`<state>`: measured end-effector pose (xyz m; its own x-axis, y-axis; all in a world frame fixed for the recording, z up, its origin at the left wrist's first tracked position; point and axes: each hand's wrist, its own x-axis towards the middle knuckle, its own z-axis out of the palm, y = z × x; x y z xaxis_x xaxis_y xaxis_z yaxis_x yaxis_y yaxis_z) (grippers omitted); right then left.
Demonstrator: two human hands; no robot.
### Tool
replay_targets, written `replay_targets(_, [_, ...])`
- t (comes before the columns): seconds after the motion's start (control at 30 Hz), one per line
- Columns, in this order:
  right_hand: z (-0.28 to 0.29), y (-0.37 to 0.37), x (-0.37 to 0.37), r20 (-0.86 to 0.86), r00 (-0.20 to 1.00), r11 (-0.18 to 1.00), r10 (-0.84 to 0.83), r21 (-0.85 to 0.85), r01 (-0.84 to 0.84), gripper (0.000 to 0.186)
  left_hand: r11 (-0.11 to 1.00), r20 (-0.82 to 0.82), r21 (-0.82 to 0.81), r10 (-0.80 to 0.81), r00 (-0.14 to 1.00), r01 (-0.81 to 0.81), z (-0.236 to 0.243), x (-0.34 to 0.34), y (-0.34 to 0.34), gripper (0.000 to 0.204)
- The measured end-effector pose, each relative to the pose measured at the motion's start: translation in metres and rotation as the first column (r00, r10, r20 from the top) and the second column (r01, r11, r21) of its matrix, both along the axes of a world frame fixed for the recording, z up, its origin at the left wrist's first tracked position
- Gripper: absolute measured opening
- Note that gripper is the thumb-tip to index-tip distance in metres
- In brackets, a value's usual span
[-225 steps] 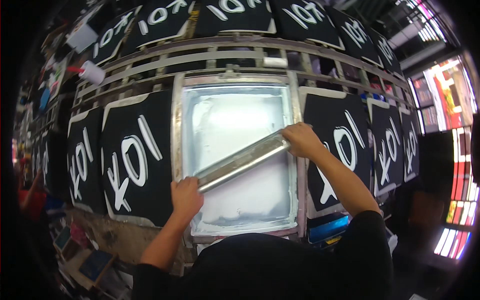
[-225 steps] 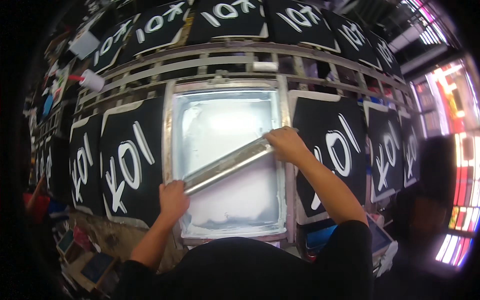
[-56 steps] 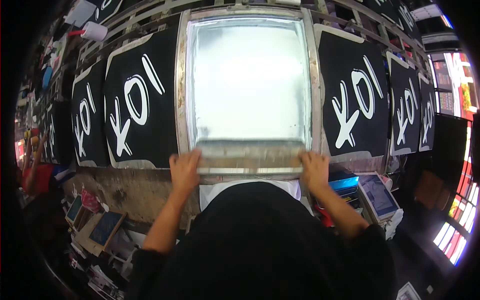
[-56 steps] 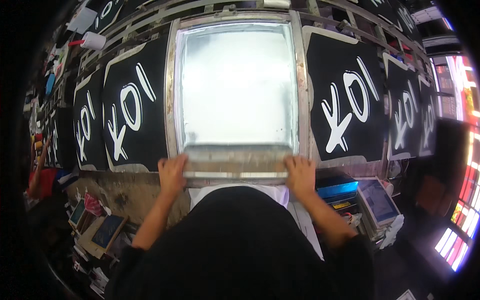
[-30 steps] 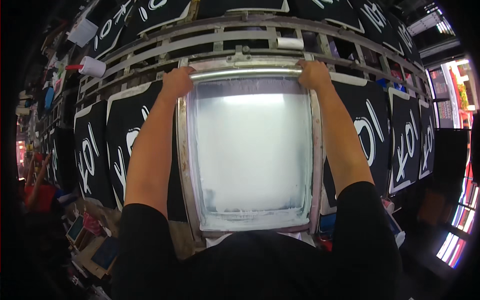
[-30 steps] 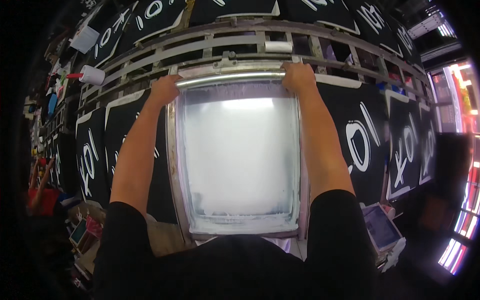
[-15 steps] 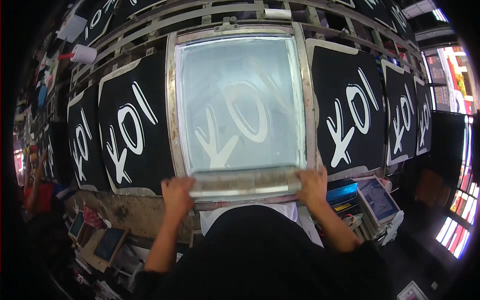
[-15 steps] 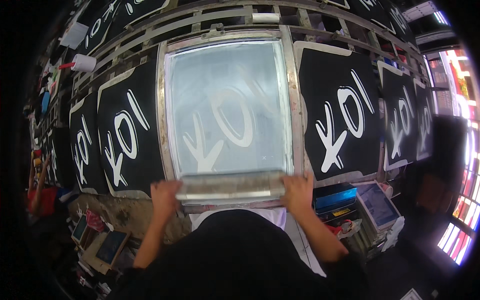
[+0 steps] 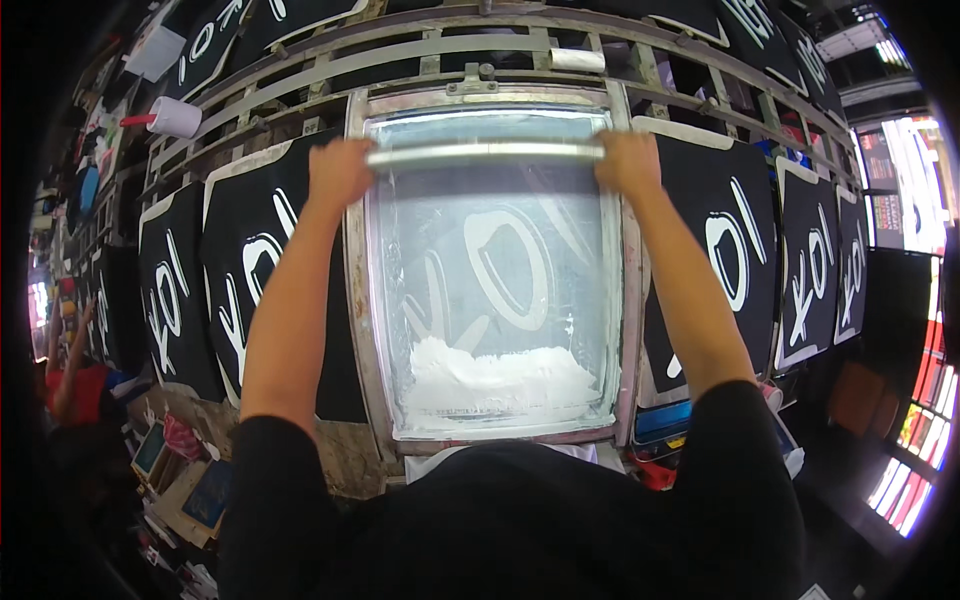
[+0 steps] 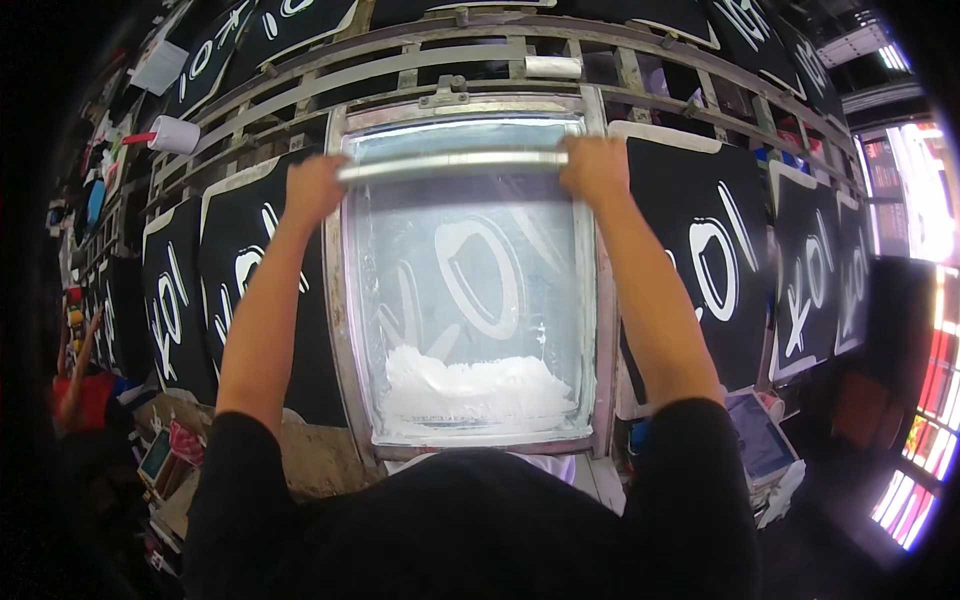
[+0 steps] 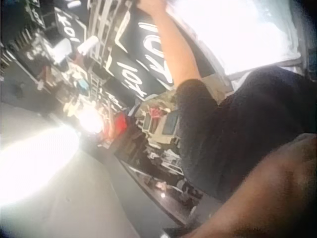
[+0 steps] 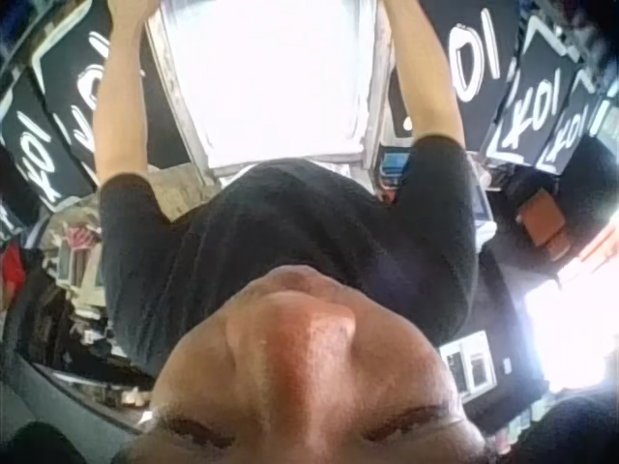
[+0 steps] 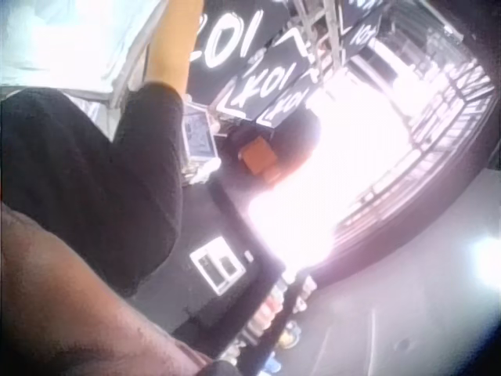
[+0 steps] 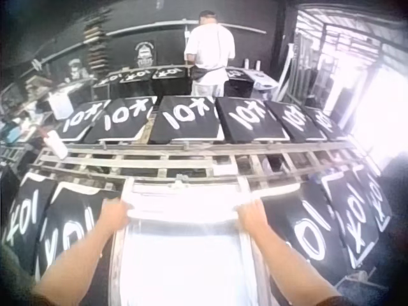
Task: Applying white ink to black t-shirts using a screen printing frame and squeegee.
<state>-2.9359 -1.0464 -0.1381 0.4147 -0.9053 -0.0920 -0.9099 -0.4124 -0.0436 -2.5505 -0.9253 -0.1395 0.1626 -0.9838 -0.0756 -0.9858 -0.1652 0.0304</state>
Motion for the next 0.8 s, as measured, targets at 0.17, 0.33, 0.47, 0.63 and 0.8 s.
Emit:
replay_targets(0.17, [0.004, -0.048, 0.015, -0.017, 1.0, 1.0, 0.022, -0.013, -0.022, 0.042, 0.999, -0.047, 0.015, 0.033, 0.998, -0.033, 0.002, 0.013, -0.042, 0.037])
replay_targets(0.33, [0.007, 0.051, -0.02, -0.012, 0.999, 0.997, 0.042, 0.063, -0.041, 0.038, 0.999, -0.09, 0.029, -0.041, 0.995, 0.044, 0.0, -0.011, 0.06, 0.033])
replay_targets(0.47, [-0.01, 0.182, -0.075, 0.101, 0.994, 0.996, 0.046, 0.067, -0.053, 0.039, 0.992, -0.086, 0.116, -0.04, 0.995, 0.05, -0.002, -0.061, 0.181, 0.041])
replay_targets(0.63, [-0.004, 0.324, -0.117, 0.17, 0.985, 0.991, 0.019, 0.129, -0.041, 0.035, 0.998, -0.266, 0.051, -0.027, 0.964, 0.042, 0.011, -0.107, 0.324, 0.04])
replay_targets(0.8, [0.011, 0.384, -0.136, 0.102, 0.995, 0.955, -0.018, 0.297, -0.014, 0.036, 0.985, -0.301, 0.167, 0.009, 0.954, 0.043, 0.016, -0.129, 0.387, 0.037])
